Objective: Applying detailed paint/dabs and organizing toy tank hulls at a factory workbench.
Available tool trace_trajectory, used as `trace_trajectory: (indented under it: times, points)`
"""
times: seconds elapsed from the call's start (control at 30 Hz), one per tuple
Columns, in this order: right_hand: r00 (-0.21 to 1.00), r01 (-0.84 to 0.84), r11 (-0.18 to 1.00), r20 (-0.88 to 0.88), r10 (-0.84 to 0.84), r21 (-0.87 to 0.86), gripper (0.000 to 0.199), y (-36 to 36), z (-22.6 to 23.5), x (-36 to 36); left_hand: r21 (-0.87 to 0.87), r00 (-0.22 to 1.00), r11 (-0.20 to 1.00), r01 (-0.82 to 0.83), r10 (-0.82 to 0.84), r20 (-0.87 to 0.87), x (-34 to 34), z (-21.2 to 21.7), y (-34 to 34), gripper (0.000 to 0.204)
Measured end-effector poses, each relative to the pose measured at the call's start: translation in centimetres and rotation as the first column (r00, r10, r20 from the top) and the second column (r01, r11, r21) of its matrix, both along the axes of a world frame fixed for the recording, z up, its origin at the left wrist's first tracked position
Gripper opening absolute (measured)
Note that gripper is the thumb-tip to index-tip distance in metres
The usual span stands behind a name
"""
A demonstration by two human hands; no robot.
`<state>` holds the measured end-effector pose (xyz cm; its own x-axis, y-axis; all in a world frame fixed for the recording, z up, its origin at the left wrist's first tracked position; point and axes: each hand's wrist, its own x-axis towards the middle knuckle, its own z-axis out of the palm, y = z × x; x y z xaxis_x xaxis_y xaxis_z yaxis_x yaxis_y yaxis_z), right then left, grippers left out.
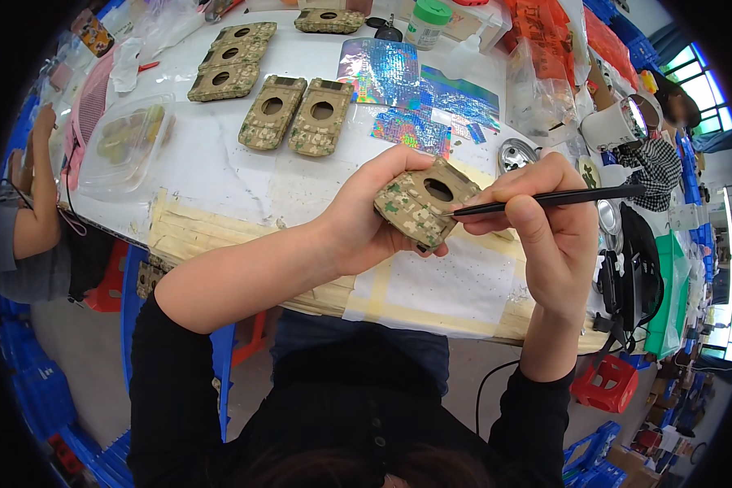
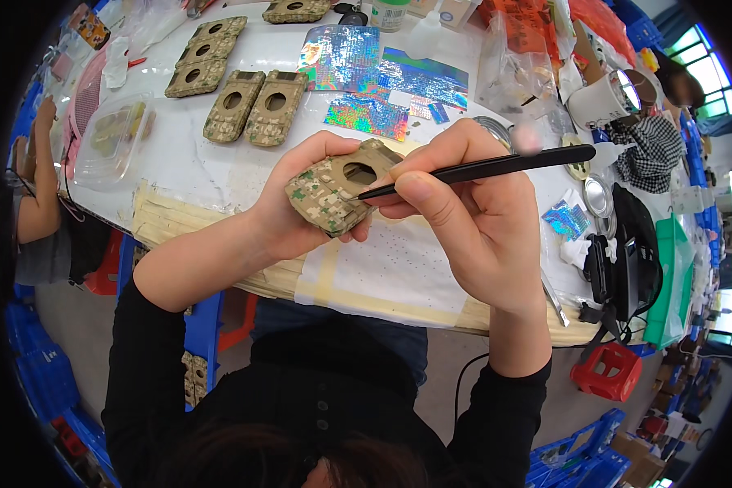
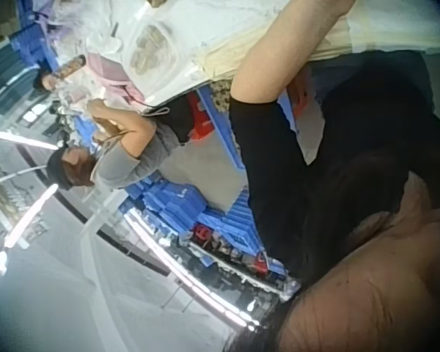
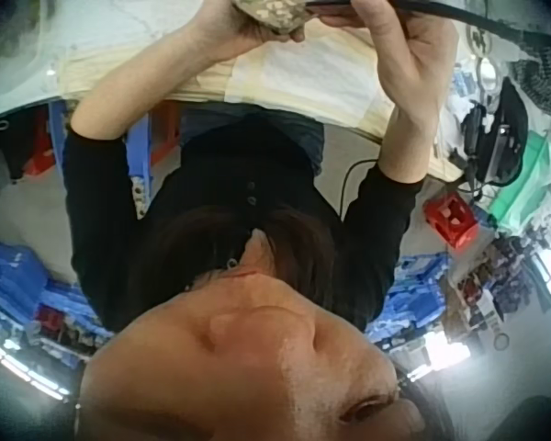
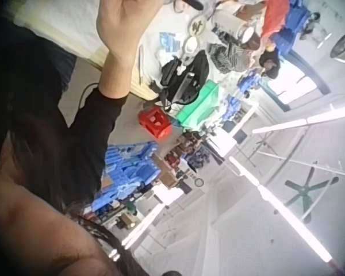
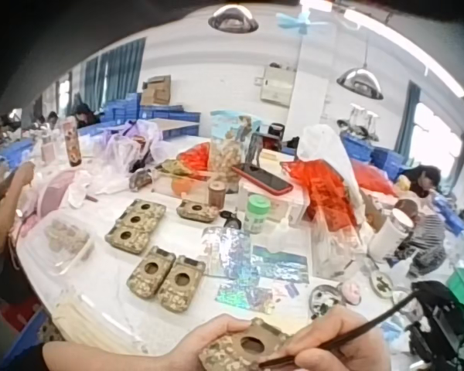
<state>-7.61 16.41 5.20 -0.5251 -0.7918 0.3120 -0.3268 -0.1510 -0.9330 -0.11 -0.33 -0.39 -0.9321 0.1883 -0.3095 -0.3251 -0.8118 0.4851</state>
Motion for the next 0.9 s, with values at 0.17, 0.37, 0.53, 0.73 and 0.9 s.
trace_trajectory:
  times: [0.17,0.37,0.53,0.73,0.9]
  points:
    - [0.994,0.0,0.998,0.106,0.007,-0.07,0.01,0.05,-0.19,0.1,0.004,1.0,1.0,-0.016,0.016,0.017,-0.05,0.16,0.1,0.039]
    - [0.997,0.008,0.998,0.081,-0.002,-0.07,0.01,0.05,-0.29,0.2,0.003,1.0,1.0,-0.011,0.011,0.021,0.0,0.13,0.02,0.039]
    - [0.997,0.012,0.998,0.078,-0.008,-0.056,0.011,0.1,-0.27,0.2,0.005,0.999,1.0,-0.014,0.014,0.03,0.05,0.37,0.06,0.039]
    - [0.997,0.005,0.998,0.078,0.0,-0.066,0.01,0.08,-0.24,0.25,-0.01,1.0,1.0,-0.007,0.007,-0.002,-0.01,0.04,0.03,0.039]
    - [0.997,0.004,0.998,0.073,0.001,-0.065,0.01,0.11,-0.2,0.27,-0.009,1.0,1.0,0.0,0.0,0.015,0.05,0.29,0.01,0.039]
